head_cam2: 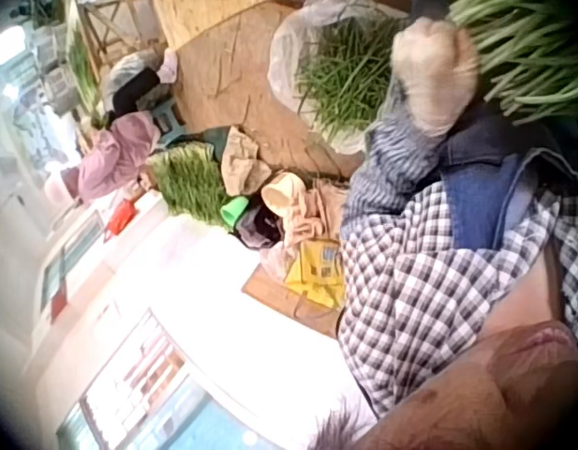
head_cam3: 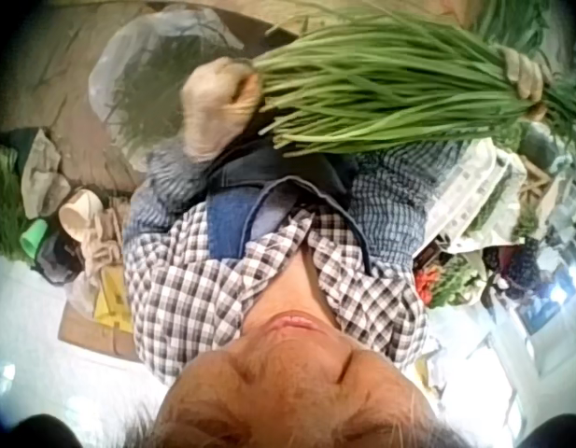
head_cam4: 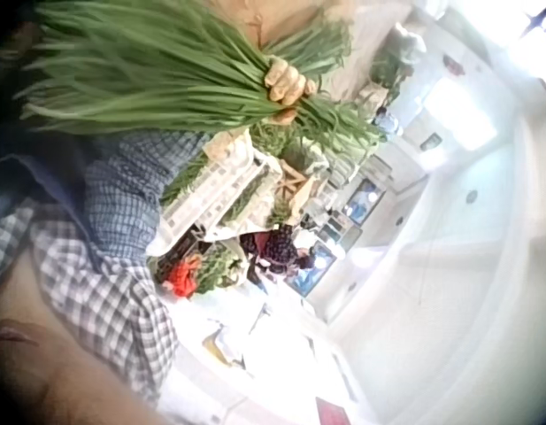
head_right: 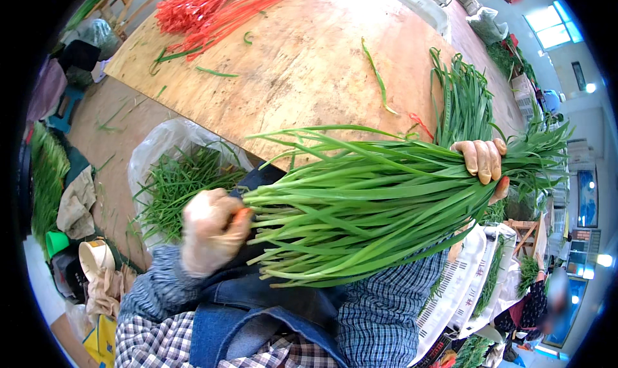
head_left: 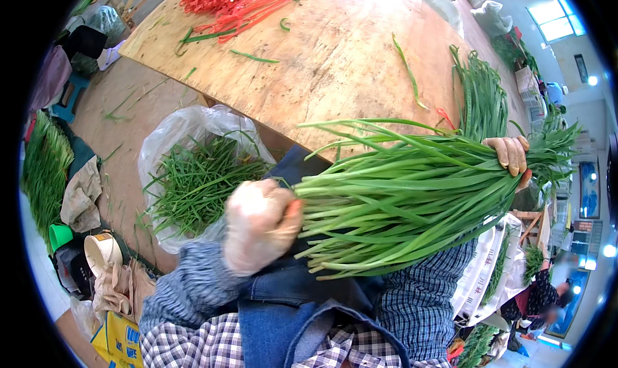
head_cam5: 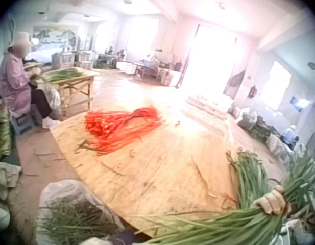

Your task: The person sorts through a bundle of chives by hand, removes individual stems, and uses a red tie to secure the bundle before placing it into a white plastic crate.

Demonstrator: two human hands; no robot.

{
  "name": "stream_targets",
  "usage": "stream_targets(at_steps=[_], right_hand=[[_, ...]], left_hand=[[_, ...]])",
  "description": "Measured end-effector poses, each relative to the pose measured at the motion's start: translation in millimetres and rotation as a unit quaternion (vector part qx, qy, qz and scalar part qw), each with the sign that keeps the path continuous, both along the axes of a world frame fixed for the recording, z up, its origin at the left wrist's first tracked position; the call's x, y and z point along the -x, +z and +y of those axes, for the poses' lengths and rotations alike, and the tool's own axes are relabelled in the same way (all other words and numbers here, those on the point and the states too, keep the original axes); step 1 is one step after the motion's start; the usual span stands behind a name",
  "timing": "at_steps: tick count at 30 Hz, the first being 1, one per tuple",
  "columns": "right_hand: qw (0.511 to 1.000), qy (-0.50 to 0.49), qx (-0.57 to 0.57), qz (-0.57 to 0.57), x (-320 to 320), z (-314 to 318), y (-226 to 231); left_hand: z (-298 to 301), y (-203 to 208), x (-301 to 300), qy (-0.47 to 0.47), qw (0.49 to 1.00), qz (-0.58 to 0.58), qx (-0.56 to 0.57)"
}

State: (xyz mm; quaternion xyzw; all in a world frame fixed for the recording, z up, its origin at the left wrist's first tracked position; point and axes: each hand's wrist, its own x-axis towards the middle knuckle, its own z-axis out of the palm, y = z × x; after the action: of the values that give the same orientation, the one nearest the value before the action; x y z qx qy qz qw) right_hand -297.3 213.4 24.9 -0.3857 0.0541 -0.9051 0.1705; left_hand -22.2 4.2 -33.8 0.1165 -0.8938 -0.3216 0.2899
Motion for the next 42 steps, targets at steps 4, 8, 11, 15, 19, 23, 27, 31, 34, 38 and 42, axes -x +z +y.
stream_targets(at_steps=[4,8,11,15,19,23,27,31,34,38,42], right_hand=[[1.0,-0.007,0.016,-0.012,10,12,-4],[1.0,0.005,0.022,-0.005,15,14,-6],[1.0,0.004,0.01,-0.009,19,13,-15],[1.0,-0.009,-0.005,-0.025,21,11,-20],[1.0,-0.014,-0.023,-0.006,23,19,-19],[1.0,-0.014,-0.025,0.012,25,30,-16],[1.0,-0.014,-0.006,-0.012,28,19,-26],[0.998,-0.039,-0.04,0.022,28,40,-7],[0.999,-0.022,-0.039,-0.006,27,25,-24],[0.998,-0.034,-0.055,-0.017,24,29,-17],[0.996,-0.052,-0.07,-0.03,24,32,-21]], left_hand=[[-77,-3,-78,0.125,0.983,-0.127,0.038],[-123,-24,-139,0.233,0.857,-0.347,0.302],[-86,-16,-109,0.131,0.954,-0.252,0.095],[-31,-3,-40,-0.063,0.985,-0.106,-0.119],[8,-7,2,-0.07,0.938,-0.136,-0.312],[1,-15,7,-0.031,0.831,-0.112,-0.544],[-60,-52,-43,0.193,0.933,-0.051,-0.301],[-55,-27,-34,0.116,0.95,-0.114,-0.265],[-25,-16,-13,0.019,0.933,-0.141,-0.331],[-5,-10,21,-0.045,0.815,-0.198,-0.543],[-15,-10,15,-0.031,0.813,-0.19,-0.549]])
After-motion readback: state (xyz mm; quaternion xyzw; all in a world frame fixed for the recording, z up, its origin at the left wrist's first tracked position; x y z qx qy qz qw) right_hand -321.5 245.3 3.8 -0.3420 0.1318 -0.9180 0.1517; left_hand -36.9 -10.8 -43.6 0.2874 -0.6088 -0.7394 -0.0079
